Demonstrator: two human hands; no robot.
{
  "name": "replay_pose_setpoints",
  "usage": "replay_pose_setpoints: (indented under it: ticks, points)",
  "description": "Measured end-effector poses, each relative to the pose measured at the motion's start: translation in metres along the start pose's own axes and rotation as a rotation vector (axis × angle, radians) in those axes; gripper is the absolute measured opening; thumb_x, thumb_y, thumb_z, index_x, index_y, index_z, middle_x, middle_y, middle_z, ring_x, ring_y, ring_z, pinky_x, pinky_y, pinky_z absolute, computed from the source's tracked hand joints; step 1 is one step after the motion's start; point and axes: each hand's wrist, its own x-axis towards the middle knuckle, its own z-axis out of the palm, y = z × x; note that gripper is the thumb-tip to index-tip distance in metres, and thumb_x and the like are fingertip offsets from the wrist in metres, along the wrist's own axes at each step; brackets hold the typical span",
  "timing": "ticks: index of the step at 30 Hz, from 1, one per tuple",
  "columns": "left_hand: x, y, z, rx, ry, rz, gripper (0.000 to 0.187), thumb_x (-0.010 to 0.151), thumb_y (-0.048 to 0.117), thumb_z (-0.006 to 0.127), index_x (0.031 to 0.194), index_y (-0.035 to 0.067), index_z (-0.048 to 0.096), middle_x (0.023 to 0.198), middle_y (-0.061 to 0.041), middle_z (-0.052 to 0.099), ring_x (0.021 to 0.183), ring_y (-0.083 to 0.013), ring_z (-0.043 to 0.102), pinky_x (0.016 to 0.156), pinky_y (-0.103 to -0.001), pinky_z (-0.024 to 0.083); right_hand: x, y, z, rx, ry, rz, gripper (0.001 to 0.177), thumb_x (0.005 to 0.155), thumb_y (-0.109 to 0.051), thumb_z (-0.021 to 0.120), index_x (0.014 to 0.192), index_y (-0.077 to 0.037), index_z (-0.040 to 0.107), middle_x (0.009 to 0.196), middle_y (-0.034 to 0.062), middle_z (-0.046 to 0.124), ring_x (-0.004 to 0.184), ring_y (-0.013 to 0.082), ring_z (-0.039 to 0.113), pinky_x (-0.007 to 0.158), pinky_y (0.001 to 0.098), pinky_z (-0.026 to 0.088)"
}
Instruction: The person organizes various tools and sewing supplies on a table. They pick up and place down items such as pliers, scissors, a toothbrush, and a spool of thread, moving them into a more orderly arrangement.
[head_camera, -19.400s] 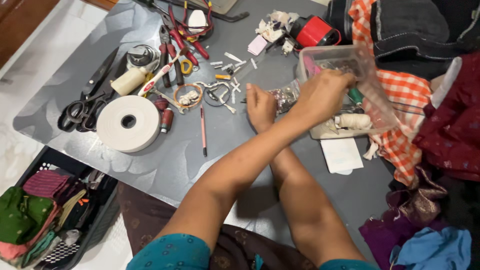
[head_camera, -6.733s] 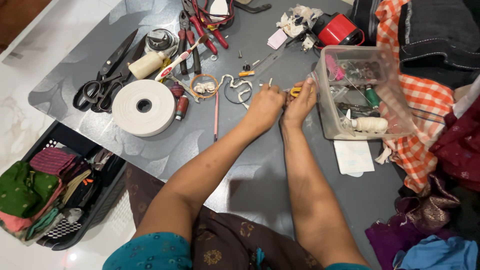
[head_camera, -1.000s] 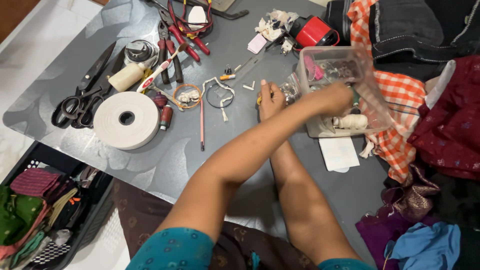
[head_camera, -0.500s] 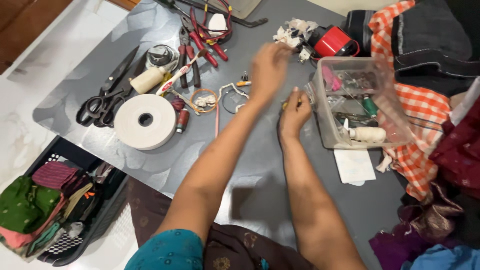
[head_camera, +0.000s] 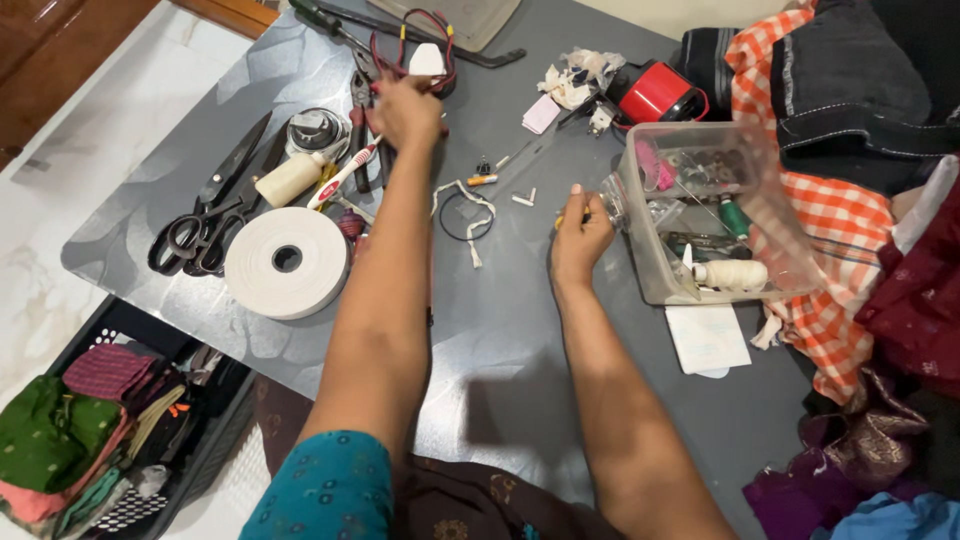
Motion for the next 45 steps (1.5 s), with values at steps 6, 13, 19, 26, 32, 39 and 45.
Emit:
replay_pose_setpoints:
  ticks: [6,13,19,26,32,39,45]
  points:
    - [-0.009,-0.015,0.097,-0.223,-0.068,0.733,0.051,0.073,-0.006,0.063,0.121,0.005,0.074,0.147,-0.025,0.051,0.132,-0.0464,0.05,0.111,-0.048,0.038,0.0,0.002,-0.001,0.075,-0.022,0.021,0.038,0.105,-0.022,0.062,0.072,-0.006,0.053,0.064,-0.0015,0.053,0.058,0.0062,0.047,0.053,0.0264,0.039]
    - [-0.053,-0.011,0.011,0.128,0.084,0.451,0.009,0.083,0.013,0.067,0.085,0.016,0.075,0.104,-0.009,0.069,0.103,-0.0331,0.068,0.088,-0.05,0.05,0.0,-0.002,-0.002,0.103,-0.031,0.058,0.04,0.106,-0.022,0.062,0.071,-0.007,0.051,0.064,-0.0028,0.051,0.058,0.0055,0.045,0.052,0.0256,0.038]
    - [-0.032,-0.058,-0.072,0.525,0.121,0.417,0.03,0.086,0.012,0.061,0.116,0.008,0.065,0.111,-0.015,0.067,0.103,-0.0365,0.059,0.082,-0.064,0.039,-0.002,-0.007,-0.002,0.183,-0.023,0.107,0.037,0.106,-0.023,0.06,0.073,-0.009,0.051,0.065,-0.0031,0.051,0.058,0.0055,0.044,0.051,0.0256,0.036]
    - [-0.09,-0.046,-0.068,0.456,0.042,0.742,0.031,0.087,0.012,0.062,0.118,0.01,0.067,0.125,-0.014,0.066,0.119,-0.0345,0.056,0.089,-0.053,0.043,0.009,-0.016,-0.011,0.114,-0.016,-0.111,0.038,0.109,-0.021,0.059,0.075,-0.006,0.05,0.065,0.0008,0.052,0.059,0.0099,0.05,0.056,0.0306,0.043]
    - [-0.181,-0.002,-0.039,0.323,-0.359,1.109,0.056,0.085,0.04,0.068,0.135,0.016,0.061,0.15,-0.011,0.047,0.143,-0.0357,0.036,0.111,-0.07,0.021,0.018,-0.045,-0.04,-0.392,-0.064,-0.568,0.024,0.104,-0.012,0.064,0.085,0.0,0.056,0.076,0.0156,0.062,0.068,0.0351,0.06,0.062,0.0467,0.045]
    - [-0.149,-0.028,-0.031,0.225,-0.444,1.074,0.049,0.083,0.034,0.073,0.129,0.014,0.071,0.141,-0.008,0.062,0.136,-0.0352,0.049,0.109,-0.07,0.025,0.018,-0.03,-0.049,-0.634,-0.091,-0.486,0.029,0.101,-0.019,0.068,0.081,-0.001,0.056,0.075,0.0198,0.061,0.068,0.0421,0.06,0.06,0.0521,0.044]
    - [-0.096,-0.051,-0.053,0.23,-0.34,0.819,0.011,0.088,0.023,0.071,0.087,0.013,0.076,0.093,-0.009,0.069,0.1,-0.0338,0.066,0.091,-0.056,0.049,0.02,-0.019,-0.044,-0.541,-0.069,-0.435,0.029,0.101,-0.019,0.066,0.081,-0.001,0.056,0.077,0.018,0.063,0.069,0.0413,0.061,0.061,0.0519,0.044]
